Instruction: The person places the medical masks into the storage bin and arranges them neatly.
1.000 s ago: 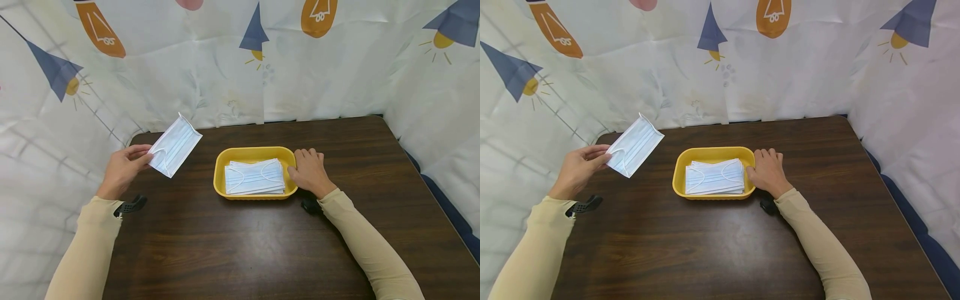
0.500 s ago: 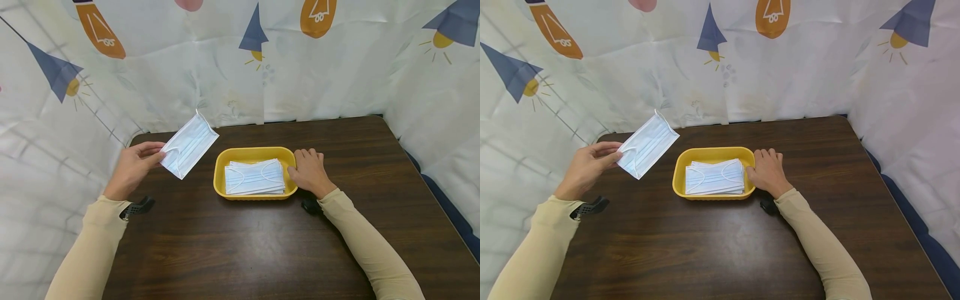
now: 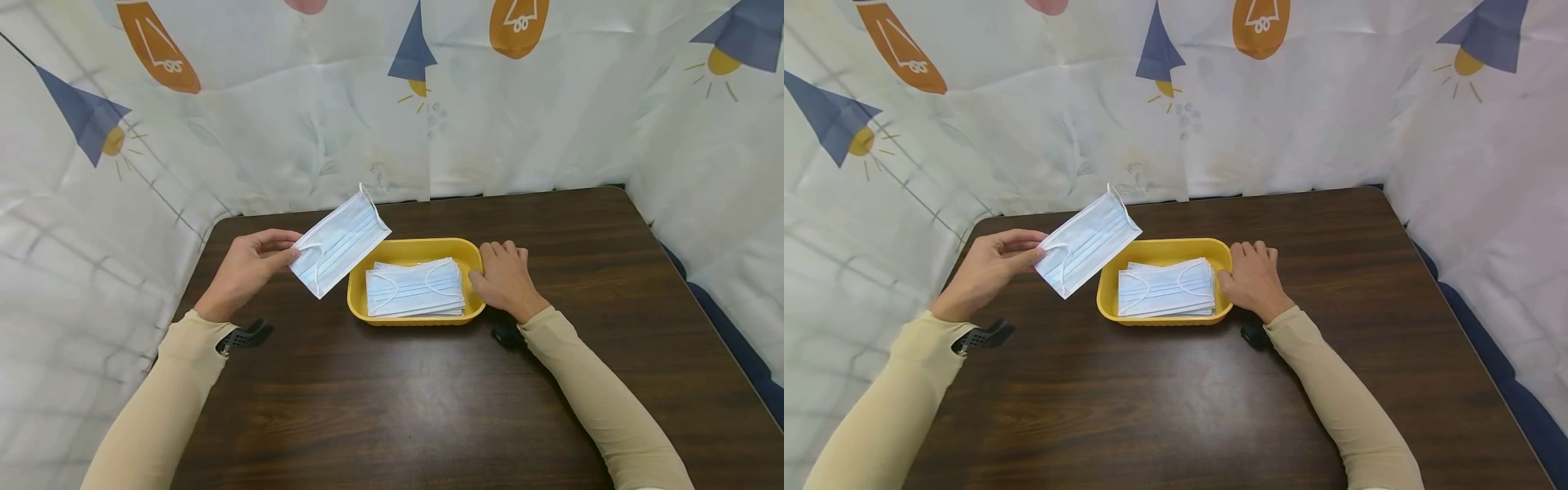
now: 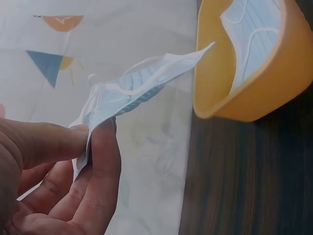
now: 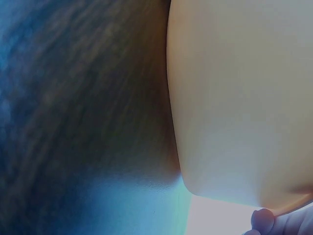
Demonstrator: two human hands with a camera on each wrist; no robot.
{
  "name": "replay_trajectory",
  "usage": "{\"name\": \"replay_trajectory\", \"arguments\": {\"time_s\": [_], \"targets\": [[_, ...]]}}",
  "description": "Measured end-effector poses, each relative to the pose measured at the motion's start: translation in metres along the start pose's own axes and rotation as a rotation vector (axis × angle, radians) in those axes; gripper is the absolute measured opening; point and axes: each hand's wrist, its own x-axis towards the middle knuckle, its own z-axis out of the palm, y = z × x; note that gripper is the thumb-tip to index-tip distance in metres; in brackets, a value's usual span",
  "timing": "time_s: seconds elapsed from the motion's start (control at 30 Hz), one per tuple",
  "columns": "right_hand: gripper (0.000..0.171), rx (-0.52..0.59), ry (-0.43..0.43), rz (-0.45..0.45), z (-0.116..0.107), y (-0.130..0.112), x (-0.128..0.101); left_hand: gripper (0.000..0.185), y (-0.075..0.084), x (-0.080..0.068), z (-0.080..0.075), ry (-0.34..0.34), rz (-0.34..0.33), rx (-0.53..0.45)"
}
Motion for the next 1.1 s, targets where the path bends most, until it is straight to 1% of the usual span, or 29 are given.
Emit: {"name": "replay_trajectory", "arguments": {"time_s": [0.17, 0.4, 0.63, 0.8, 0.87, 0.97, 1.1], "targets": [[0.036, 0.001, 0.007, 0.008, 0.001, 0.002, 0.0, 0.034, 0.004, 0.007, 0.013, -0.049, 0.003, -0.006], [0.034, 0.003, 0.005, 0.006, 0.001, 0.004, 0.001, 0.037, 0.006, 0.016, 0.028, -0.158, 0.014, 0.007], [0.03, 0.004, 0.015, 0.004, 0.001, 0.004, 0.002, 0.035, 0.008, 0.025, 0.043, -0.244, 0.029, -0.025], [0.031, 0.003, 0.008, 0.003, 0.001, 0.003, 0.002, 0.032, 0.009, 0.032, 0.054, -0.309, 0.006, -0.036], [0.032, -0.001, 0.006, 0.004, 0.001, 0.003, 0.002, 0.032, 0.01, 0.035, 0.059, -0.335, 0.001, -0.027], [0.032, -0.003, 0.011, 0.009, 0.001, 0.003, 0.001, 0.031, 0.012, 0.041, 0.065, -0.359, 0.01, 0.006], [0.031, -0.002, 0.018, 0.001, 0.002, 0.003, 0.001, 0.027, 0.014, 0.048, 0.072, -0.391, 0.039, 0.081]]}}
